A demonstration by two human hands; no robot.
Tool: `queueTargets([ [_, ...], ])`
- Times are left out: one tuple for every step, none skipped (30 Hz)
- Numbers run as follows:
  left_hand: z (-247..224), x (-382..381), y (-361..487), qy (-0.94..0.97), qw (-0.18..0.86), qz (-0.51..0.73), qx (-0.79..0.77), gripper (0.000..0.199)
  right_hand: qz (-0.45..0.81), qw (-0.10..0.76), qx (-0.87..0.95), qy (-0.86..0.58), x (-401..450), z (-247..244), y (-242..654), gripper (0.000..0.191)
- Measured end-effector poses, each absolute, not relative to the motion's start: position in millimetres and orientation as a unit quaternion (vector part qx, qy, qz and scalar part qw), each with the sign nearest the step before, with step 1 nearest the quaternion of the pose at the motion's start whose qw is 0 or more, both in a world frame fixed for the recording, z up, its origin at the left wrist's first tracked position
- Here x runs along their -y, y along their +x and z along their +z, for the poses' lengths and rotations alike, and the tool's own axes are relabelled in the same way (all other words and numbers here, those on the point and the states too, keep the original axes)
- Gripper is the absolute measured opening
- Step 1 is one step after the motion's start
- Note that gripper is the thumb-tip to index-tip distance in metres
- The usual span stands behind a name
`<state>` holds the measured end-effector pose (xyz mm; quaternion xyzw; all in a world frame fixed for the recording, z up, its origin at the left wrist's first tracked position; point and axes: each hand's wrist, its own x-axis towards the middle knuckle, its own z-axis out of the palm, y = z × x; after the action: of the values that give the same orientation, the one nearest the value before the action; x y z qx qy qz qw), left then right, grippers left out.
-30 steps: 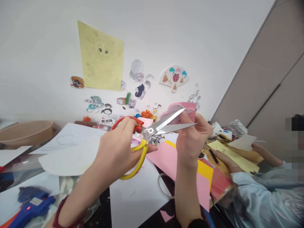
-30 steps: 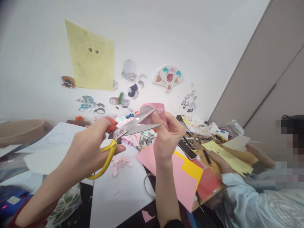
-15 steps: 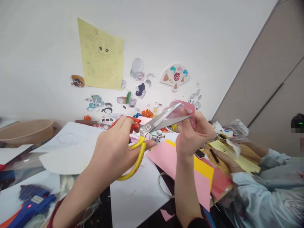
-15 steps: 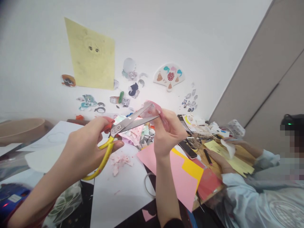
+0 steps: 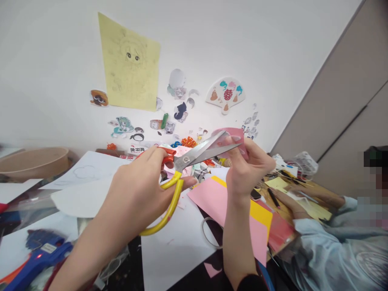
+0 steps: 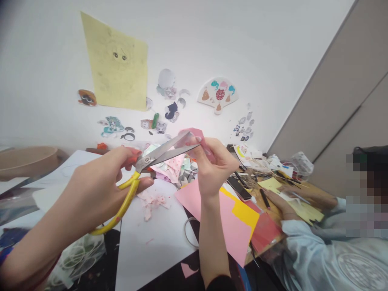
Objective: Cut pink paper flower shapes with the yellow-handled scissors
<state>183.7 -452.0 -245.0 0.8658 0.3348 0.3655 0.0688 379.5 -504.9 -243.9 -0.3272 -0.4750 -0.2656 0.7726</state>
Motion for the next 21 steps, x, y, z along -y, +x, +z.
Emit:
queueTargets([
  [-245,453,182,0.865,0.062,0.367,-0.338,0.035,-0.266,0.771,0.473,-0.333,505,-244,379,0.013],
  [-244,453,179,0.864,0.057,0.367,-0.339,0.036,-0.261,0.771,0.47,-0.341,506,-244,379,0.012],
  [-243,452,177,0.865,0.053,0.367,-0.339,0.037,-0.248,0.772,0.469,-0.349,507,-244,379,0.011],
  [-242,451,173,0.865,0.053,0.364,-0.34,0.038,-0.228,0.773,0.471,-0.358,510,-243,380,0.009],
  [-241,450,170,0.865,0.057,0.361,-0.343,0.039,-0.201,0.772,0.477,-0.369,512,-243,380,0.009],
  [-240,448,167,0.863,0.066,0.36,-0.348,0.04,-0.165,0.768,0.487,-0.382,516,-242,380,0.01],
  [-238,445,164,0.86,0.081,0.363,-0.349,0.041,-0.127,0.758,0.503,-0.395,519,-242,381,0.012],
  [-237,443,162,0.855,0.103,0.373,-0.346,0.043,-0.084,0.742,0.521,-0.413,522,-241,381,0.017],
  [-236,441,161,0.847,0.132,0.391,-0.335,0.044,-0.032,0.723,0.538,-0.431,525,-241,381,0.02],
  [-236,440,161,0.838,0.169,0.411,-0.315,0.045,0.02,0.705,0.555,-0.441,527,-241,381,0.019],
  [-236,439,162,0.826,0.211,0.434,-0.291,0.044,0.075,0.677,0.578,-0.449,528,-241,381,0.02],
  [-236,439,165,0.81,0.257,0.455,-0.265,0.041,0.125,0.643,0.602,-0.457,527,-242,380,0.021],
  [-237,439,168,0.798,0.302,0.466,-0.236,0.037,0.163,0.612,0.621,-0.461,526,-242,379,0.021],
  [-238,439,171,0.789,0.336,0.47,-0.207,0.034,0.194,0.582,0.638,-0.465,524,-242,378,0.02],
  [-239,440,174,0.787,0.354,0.47,-0.182,0.033,0.217,0.555,0.654,-0.467,522,-243,377,0.02],
  [-241,440,177,0.795,0.358,0.458,-0.172,0.032,0.233,0.531,0.667,-0.468,519,-243,375,0.02],
  [-242,440,180,0.807,0.352,0.441,-0.171,0.032,0.246,0.509,0.678,-0.47,517,-243,374,0.021],
  [-243,440,181,0.82,0.344,0.423,-0.175,0.032,0.257,0.49,0.687,-0.471,515,-243,373,0.022],
  [-244,439,182,0.831,0.337,0.404,-0.183,0.032,0.265,0.475,0.693,-0.473,513,-243,372,0.022],
  [-245,438,182,0.837,0.333,0.391,-0.187,0.032,0.27,0.463,0.697,-0.477,512,-243,371,0.022],
  [-246,437,182,0.84,0.332,0.386,-0.189,0.032,0.272,0.454,0.699,-0.481,512,-243,370,0.022],
])
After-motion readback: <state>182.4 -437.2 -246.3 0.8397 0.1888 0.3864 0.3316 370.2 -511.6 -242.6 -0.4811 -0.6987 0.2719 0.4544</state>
